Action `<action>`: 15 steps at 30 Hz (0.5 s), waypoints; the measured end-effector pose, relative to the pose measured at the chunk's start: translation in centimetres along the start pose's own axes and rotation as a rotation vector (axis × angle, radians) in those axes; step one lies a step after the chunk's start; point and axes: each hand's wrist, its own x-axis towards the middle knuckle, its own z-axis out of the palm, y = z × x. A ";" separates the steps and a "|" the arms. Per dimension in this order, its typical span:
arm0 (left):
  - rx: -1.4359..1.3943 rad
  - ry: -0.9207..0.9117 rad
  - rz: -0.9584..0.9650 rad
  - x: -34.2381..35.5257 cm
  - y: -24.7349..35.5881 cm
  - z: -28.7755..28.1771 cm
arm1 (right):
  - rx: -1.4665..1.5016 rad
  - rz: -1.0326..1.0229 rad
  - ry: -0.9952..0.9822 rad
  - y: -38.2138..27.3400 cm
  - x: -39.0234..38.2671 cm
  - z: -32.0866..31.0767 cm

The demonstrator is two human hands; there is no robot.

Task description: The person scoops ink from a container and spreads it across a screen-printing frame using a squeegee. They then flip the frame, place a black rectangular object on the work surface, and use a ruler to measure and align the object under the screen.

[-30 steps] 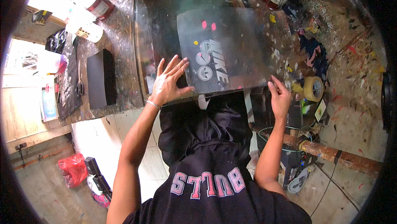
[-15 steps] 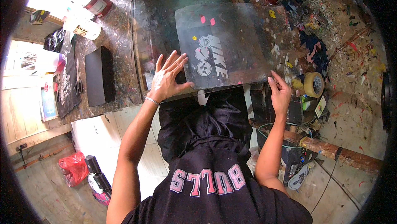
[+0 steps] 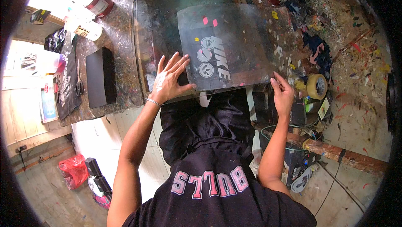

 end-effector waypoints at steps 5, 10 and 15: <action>0.009 -0.009 0.000 0.0 0.0 0.0 | -0.014 -0.115 0.023 0.8 0.3 0.3; 0.004 -0.007 -0.003 0.0 0.1 -0.2 | -0.030 -0.100 0.018 0.1 0.3 0.3; -0.019 -0.008 -0.006 0.0 -0.1 -0.1 | -0.022 -0.121 0.022 0.6 0.4 0.3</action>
